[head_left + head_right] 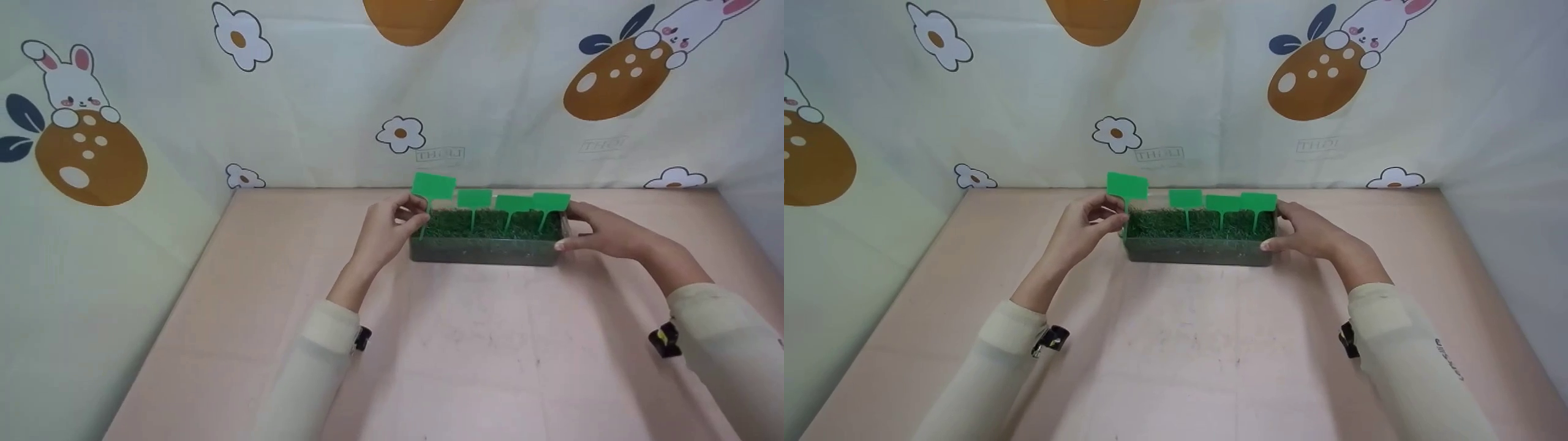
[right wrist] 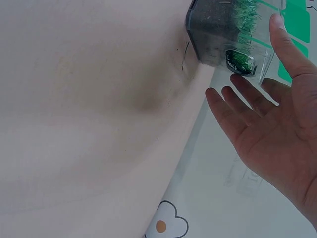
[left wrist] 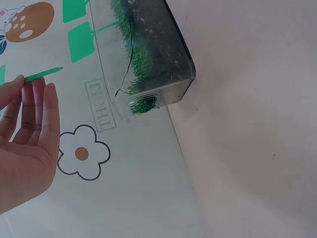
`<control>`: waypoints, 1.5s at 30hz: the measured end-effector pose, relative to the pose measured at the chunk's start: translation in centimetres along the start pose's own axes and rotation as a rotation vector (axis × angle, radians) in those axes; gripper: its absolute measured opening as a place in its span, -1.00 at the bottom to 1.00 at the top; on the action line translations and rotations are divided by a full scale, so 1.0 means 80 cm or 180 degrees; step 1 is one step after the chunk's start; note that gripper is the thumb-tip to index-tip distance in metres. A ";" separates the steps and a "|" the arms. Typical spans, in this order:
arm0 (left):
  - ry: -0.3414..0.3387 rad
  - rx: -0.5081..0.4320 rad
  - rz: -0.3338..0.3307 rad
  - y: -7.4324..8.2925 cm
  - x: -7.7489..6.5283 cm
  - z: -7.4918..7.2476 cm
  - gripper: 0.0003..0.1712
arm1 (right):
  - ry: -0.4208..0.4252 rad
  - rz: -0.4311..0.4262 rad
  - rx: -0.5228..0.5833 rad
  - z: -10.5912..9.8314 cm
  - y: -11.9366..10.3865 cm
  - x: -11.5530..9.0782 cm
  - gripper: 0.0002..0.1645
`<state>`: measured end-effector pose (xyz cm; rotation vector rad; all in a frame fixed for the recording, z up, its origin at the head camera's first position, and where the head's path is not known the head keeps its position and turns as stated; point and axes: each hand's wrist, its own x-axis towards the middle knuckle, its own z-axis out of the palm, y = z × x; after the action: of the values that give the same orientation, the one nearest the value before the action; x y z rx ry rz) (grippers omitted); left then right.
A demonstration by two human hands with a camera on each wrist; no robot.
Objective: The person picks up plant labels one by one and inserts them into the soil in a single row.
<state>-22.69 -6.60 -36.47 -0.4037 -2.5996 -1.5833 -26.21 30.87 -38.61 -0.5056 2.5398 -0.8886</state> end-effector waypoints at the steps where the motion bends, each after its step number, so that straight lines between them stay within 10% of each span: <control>1: 0.0024 -0.0008 0.0002 0.000 0.003 0.000 -0.85 | 0.0003 0.0003 -0.0001 0.000 0.000 0.000 0.07; 45: 0.0710 -0.0396 -0.0415 -0.068 0.040 0.054 -0.85 | 0.0009 -0.0115 0.0086 0.001 0.004 0.001 0.03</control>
<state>-26.87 -4.51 -42.53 -0.0594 -2.4119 -1.7254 -26.33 31.05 -38.89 -0.5439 2.5252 -0.9359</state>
